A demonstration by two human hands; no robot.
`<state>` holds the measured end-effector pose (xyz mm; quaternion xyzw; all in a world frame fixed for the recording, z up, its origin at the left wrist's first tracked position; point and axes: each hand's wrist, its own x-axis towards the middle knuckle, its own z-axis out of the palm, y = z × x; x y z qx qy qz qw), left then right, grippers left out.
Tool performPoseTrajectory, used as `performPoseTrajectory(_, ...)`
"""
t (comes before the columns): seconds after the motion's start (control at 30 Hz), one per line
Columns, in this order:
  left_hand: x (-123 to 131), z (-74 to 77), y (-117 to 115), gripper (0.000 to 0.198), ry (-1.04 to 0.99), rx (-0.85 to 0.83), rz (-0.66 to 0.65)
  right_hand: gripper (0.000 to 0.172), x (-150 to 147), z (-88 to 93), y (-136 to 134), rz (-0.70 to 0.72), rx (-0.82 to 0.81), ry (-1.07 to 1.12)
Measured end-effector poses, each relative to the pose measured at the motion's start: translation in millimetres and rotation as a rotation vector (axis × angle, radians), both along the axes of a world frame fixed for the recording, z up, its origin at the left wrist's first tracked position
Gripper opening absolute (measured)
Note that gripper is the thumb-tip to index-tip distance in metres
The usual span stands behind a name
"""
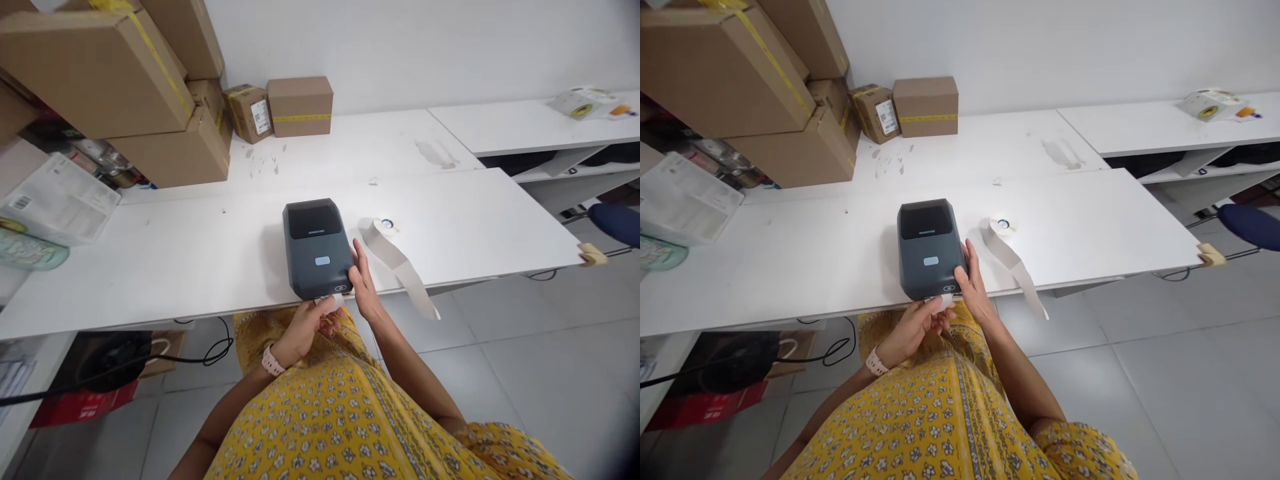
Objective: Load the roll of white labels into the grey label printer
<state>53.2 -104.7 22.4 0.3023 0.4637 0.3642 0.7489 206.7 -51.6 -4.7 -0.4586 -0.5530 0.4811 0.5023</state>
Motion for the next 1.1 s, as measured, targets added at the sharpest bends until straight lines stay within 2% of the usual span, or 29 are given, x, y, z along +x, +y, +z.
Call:
performPoseTrajectory(0.17,13,-4.2,2,0.045,0.084,0.071,0.146,0.071,2,2.0,-2,-0.055,0.077,-0.080)
performPoseTrajectory(0.3,10,-13.1,0,0.041,0.153,0.181,0.158,0.037,11,23.0,1,-0.096,0.371,-0.433)
performPoseTrajectory(0.4,9,-17.5,0,0.041,0.194,0.219,0.146,0.030,15,37.7,6,-0.032,0.546,-0.651)
performPoseTrajectory(0.53,9,-20.9,2,0.042,0.222,0.220,0.131,0.035,10,43.8,13,0.045,0.548,-0.772)
performPoseTrajectory(0.67,9,-20.3,4,0.045,0.262,0.253,0.094,0.036,4,45.2,15,0.071,0.507,-0.802)
performPoseTrajectory(0.77,-2,-13.3,0,0.052,0.237,0.257,-0.039,0.038,10,42.6,12,0.121,0.470,-0.745)
performPoseTrajectory(0.83,-16,-6.4,-7,0.059,0.283,0.279,-0.086,0.044,17,35.6,8,0.104,0.438,-0.604)
performPoseTrajectory(0.87,-24,-2.6,-11,0.061,0.352,0.320,-0.008,0.048,20,30.7,6,0.065,0.407,-0.508)
performPoseTrajectory(0.9,-32,1.3,-13,0.059,0.426,0.400,0.122,0.052,23,25.3,4,0.014,0.363,-0.408)
performPoseTrajectory(0.97,-46,9.1,-13,0.052,0.558,0.552,0.462,0.058,25,15.1,4,-0.075,0.253,-0.252)
performPoseTrajectory(1.0,-50,12.6,-8,0.047,0.592,0.586,0.578,0.059,25,11.4,5,-0.098,0.210,-0.209)
performPoseTrajectory(1.07,-55,17.0,8,0.042,0.573,0.631,0.655,0.062,21,8.9,10,-0.096,0.182,-0.184)
performPoseTrajectory(1.1,-55,17.2,19,0.045,0.533,0.626,0.613,0.065,19,10.5,14,-0.083,0.199,-0.193)
